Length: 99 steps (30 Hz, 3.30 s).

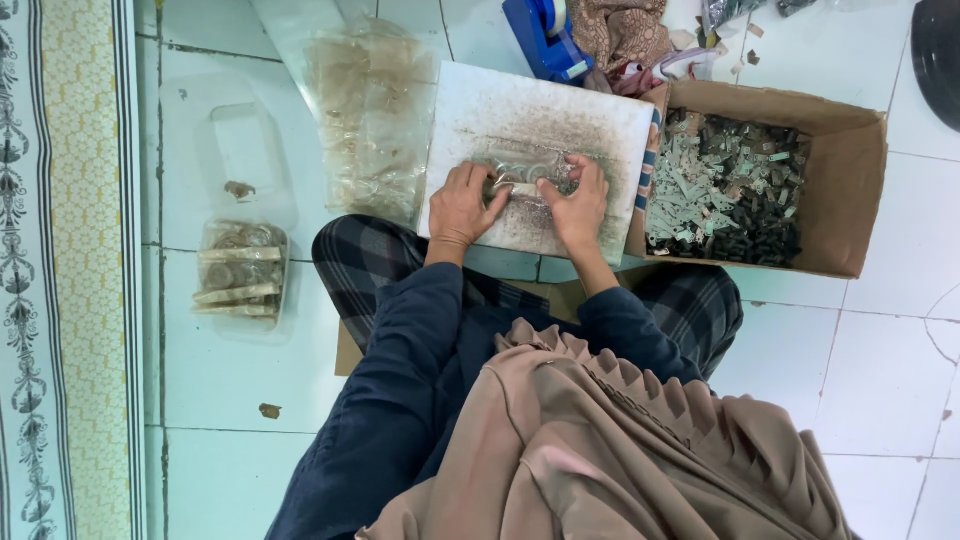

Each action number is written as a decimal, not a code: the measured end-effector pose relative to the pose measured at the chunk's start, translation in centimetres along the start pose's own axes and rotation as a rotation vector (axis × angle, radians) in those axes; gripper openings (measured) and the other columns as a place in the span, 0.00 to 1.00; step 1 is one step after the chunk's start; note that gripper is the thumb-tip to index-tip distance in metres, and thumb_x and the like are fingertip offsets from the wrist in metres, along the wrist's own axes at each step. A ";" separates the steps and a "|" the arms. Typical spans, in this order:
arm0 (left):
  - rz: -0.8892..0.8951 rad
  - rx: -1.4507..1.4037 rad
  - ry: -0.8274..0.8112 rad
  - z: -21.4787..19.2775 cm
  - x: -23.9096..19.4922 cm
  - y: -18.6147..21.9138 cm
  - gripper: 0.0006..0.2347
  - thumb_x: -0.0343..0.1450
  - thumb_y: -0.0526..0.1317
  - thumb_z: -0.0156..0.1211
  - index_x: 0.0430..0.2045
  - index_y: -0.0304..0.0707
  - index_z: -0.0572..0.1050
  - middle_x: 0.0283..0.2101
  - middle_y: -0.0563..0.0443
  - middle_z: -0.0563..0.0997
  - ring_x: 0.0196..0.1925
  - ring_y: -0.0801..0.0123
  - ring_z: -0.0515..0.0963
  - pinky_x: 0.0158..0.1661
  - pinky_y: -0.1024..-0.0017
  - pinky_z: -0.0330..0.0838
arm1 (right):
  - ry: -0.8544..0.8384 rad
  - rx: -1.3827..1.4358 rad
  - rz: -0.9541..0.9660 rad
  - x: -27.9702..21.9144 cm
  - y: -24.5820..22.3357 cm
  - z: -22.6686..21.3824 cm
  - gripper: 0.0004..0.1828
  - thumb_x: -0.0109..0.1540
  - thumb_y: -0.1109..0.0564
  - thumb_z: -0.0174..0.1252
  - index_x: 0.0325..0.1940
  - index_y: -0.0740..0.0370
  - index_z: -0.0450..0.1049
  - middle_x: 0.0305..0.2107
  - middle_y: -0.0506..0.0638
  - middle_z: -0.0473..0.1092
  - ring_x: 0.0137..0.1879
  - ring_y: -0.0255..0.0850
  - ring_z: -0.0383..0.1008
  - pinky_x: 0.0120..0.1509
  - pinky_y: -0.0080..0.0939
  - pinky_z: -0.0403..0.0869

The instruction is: The person sits on the floor and sorts small metal buttons from a cardboard box onto a white board. They wipe the board with a cloth, arrange the buttons, and place them into a small plastic bag. The person then seals the bag with tape and sets it aside before repeating the process with more buttons.

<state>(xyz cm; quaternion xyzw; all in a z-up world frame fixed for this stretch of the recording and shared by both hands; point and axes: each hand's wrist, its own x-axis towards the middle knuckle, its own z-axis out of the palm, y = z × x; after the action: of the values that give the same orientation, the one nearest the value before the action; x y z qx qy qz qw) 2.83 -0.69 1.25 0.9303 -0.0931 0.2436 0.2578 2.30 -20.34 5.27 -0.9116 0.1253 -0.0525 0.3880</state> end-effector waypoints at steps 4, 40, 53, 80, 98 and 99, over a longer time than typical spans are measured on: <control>-0.034 0.008 -0.037 0.0 -0.2 0.0 0.15 0.69 0.61 0.60 0.37 0.59 0.70 0.31 0.60 0.70 0.37 0.66 0.80 0.35 0.71 0.79 | -0.116 -0.010 0.079 1.4 2.8 0.6 0.29 0.55 0.42 0.73 0.58 0.47 0.73 0.44 0.50 0.68 0.58 0.55 0.67 0.66 0.54 0.64; -1.147 -0.741 0.488 -20.7 -13.5 -18.0 0.12 0.74 0.37 0.61 0.50 0.34 0.76 0.37 0.42 0.80 0.40 0.64 0.80 0.42 0.66 0.76 | -1.005 0.210 -0.298 -13.3 -19.2 21.4 0.16 0.65 0.56 0.61 0.57 0.50 0.80 0.55 0.57 0.71 0.58 0.54 0.76 0.58 0.51 0.79; -1.023 0.213 -0.097 -21.1 -12.0 -23.7 0.14 0.75 0.35 0.57 0.55 0.42 0.73 0.57 0.41 0.70 0.62 0.44 0.71 0.56 0.47 0.73 | -1.210 -0.070 -0.637 -15.2 -20.9 26.3 0.36 0.64 0.61 0.55 0.78 0.58 0.60 0.74 0.71 0.46 0.74 0.71 0.57 0.73 0.67 0.67; -0.208 -0.343 -0.245 1.7 6.3 3.7 0.13 0.73 0.33 0.58 0.52 0.46 0.78 0.56 0.38 0.76 0.58 0.39 0.78 0.53 0.46 0.74 | -0.219 0.203 -0.258 8.0 0.3 -0.8 0.19 0.67 0.59 0.59 0.63 0.54 0.75 0.57 0.62 0.68 0.58 0.64 0.74 0.53 0.56 0.79; -0.305 -0.703 -0.467 -0.6 3.4 10.2 0.11 0.76 0.33 0.56 0.51 0.40 0.79 0.50 0.40 0.80 0.53 0.45 0.82 0.50 0.55 0.78 | -0.456 -0.597 -0.030 23.5 3.7 -0.6 0.21 0.68 0.51 0.43 0.53 0.57 0.80 0.63 0.54 0.68 0.76 0.60 0.51 0.76 0.74 0.43; -0.346 -0.723 -0.485 -1.2 3.3 10.2 0.10 0.76 0.34 0.56 0.50 0.37 0.79 0.48 0.39 0.81 0.51 0.47 0.83 0.47 0.57 0.80 | -0.411 -0.496 -0.022 23.1 3.0 -1.7 0.20 0.67 0.51 0.44 0.50 0.58 0.81 0.55 0.57 0.75 0.72 0.61 0.60 0.76 0.75 0.45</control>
<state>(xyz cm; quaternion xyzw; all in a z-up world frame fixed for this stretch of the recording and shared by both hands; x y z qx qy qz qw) 2.15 -8.87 8.24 0.8128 -0.0732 -0.0755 0.5730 23.71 -29.76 4.25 -0.9712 0.0432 0.1609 0.1705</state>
